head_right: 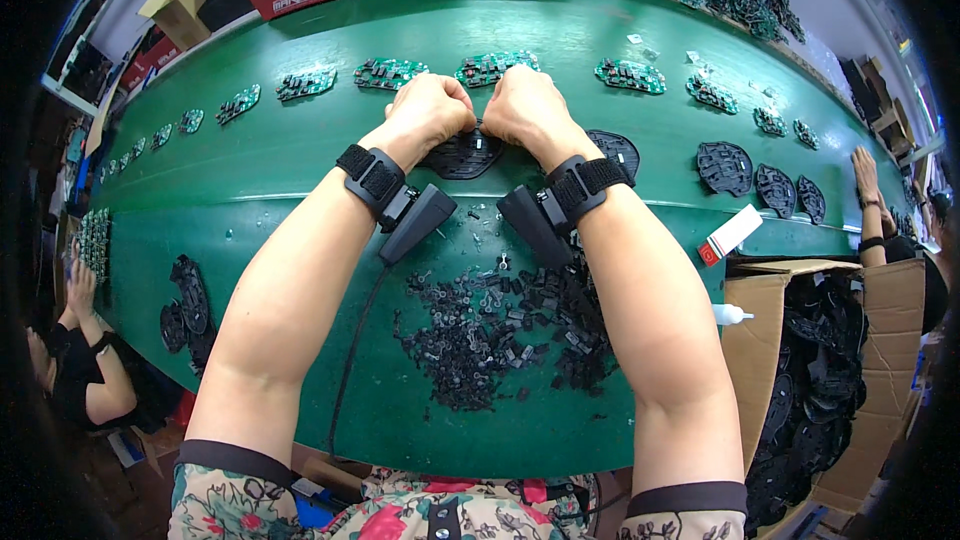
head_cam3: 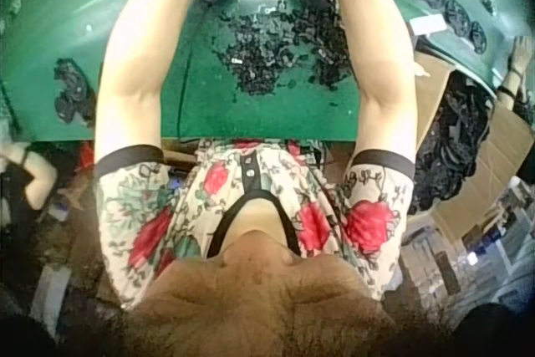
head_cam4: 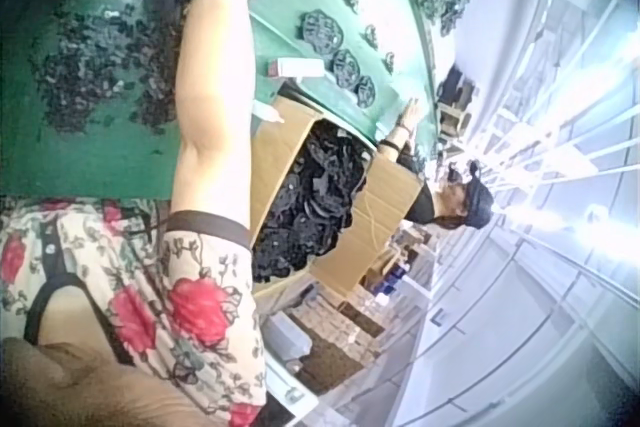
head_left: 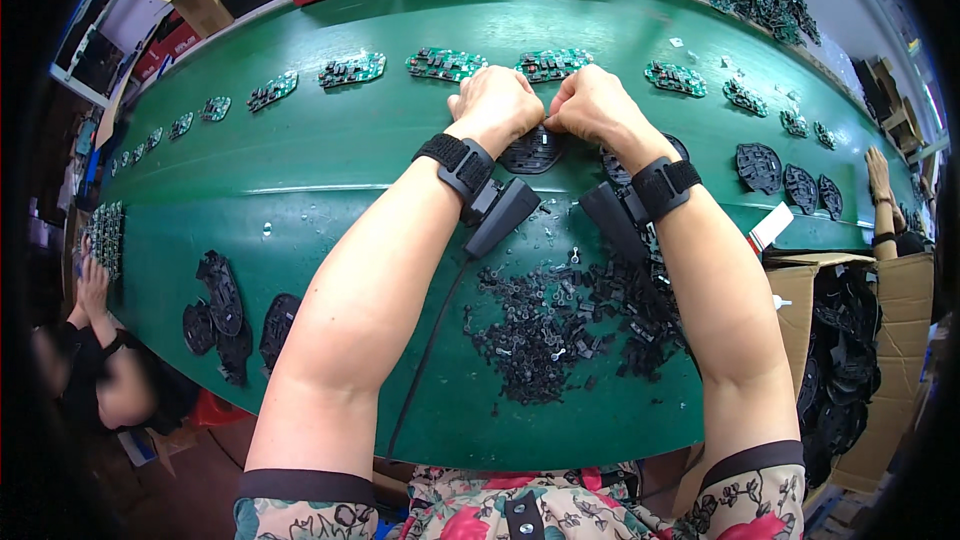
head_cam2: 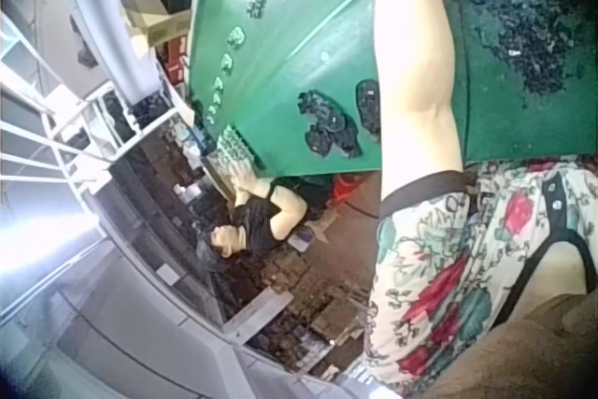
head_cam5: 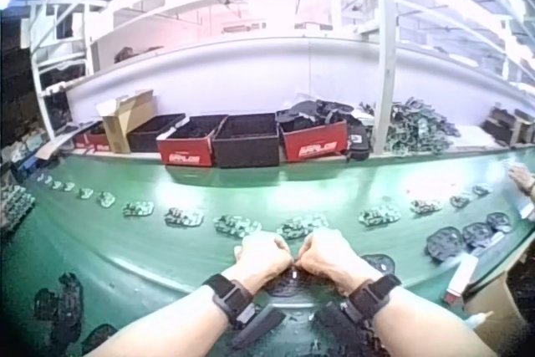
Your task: The person assembles electronic components at a workstation, applying adhesive to black plastic housings and inserting small parts by hand. They repeatedly pick up housings, apply glue, insert components, and place the assembled units into a cardboard box.
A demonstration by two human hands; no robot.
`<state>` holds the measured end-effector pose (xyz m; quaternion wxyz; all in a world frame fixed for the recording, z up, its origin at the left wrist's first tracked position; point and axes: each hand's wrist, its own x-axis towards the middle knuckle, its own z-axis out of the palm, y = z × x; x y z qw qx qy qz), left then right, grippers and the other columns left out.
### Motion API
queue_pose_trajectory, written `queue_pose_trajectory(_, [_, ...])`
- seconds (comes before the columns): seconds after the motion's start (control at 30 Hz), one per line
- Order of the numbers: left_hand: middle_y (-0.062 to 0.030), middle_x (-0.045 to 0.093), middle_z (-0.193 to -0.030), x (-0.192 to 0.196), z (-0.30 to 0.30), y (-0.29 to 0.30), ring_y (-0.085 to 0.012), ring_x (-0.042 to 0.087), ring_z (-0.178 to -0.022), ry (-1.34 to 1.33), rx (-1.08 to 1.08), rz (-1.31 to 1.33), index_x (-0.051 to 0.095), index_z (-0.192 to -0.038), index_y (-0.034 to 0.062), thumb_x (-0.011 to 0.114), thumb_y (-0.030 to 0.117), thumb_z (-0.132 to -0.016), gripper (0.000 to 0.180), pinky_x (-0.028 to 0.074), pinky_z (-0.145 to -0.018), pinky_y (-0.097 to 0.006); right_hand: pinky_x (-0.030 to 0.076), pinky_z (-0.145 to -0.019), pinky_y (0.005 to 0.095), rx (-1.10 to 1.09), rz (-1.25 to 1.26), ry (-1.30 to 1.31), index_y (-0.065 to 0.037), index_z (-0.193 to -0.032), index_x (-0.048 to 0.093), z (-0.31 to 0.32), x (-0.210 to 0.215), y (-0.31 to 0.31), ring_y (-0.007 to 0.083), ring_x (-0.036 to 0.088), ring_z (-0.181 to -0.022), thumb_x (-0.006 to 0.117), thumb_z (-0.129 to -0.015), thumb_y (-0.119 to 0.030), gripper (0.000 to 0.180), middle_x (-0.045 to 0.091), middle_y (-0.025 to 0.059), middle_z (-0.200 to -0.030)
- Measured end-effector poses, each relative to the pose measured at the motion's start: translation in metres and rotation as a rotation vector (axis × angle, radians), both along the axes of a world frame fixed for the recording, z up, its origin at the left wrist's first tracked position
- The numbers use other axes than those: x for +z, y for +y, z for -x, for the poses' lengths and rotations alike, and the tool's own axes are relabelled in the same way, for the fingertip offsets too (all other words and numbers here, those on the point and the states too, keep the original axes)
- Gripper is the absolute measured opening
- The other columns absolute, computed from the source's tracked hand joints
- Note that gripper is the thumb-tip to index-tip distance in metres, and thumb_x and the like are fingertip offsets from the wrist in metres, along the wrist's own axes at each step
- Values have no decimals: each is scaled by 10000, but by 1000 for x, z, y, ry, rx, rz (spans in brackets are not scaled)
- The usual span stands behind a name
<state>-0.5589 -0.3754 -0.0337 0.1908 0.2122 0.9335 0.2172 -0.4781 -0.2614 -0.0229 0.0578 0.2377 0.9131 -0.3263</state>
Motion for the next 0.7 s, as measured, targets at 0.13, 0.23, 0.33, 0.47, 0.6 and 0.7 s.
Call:
queue_pose_trajectory(0.13, [-29,706,-826,-6,-2,2,-202,652,-891,79,26,-3,720,-754,177,753,209,-618,143,456,-859,-350,526,-848,408,-35,-50,-42,8,-915,709,9,-7,0,361,659,-964,695,-707,-191,288,677,244,-970])
queue_pose_trajectory(0.23, [-42,708,-834,-9,-4,3,-198,654,-873,119,15,-10,732,-781,161,760,216,-634,159,467,-842,-347,523,-854,417,-58,-109,-40,30,-946,694,13,-12,-2,367,651,-988,680,-718,-199,323,667,258,-998])
queue_pose_trajectory(0.33, [-56,705,-831,-2,0,-1,-175,649,-822,37,-75,-104,736,-819,117,760,211,-664,183,487,-789,-327,534,-775,374,-64,-164,23,-17,-842,705,12,-17,4,300,672,-838,729,-681,-179,229,687,193,-856])
queue_pose_trajectory(0.47, [-64,674,-819,29,10,-34,-117,595,-757,3,-113,-411,706,-925,5,723,199,-771,248,479,-686,-262,519,-684,318,-20,-45,215,-27,-819,713,-26,29,2,187,651,-704,743,-701,-170,188,689,112,-746])
queue_pose_trajectory(0.6, [-48,662,-835,93,-25,-96,-117,580,-772,-11,-137,-672,688,-953,-16,682,206,-818,259,471,-713,-263,519,-674,317,-48,10,379,-11,-806,713,-97,73,4,212,662,-679,697,-730,-114,129,682,140,-711])
queue_pose_trajectory(0.7, [-33,627,-815,117,-62,-163,-90,540,-751,8,-150,-684,650,-907,-27,649,116,-862,150,451,-709,-251,516,-669,321,-56,17,266,-18,-801,709,-135,69,-8,219,661,-674,705,-721,-94,110,671,145,-699])
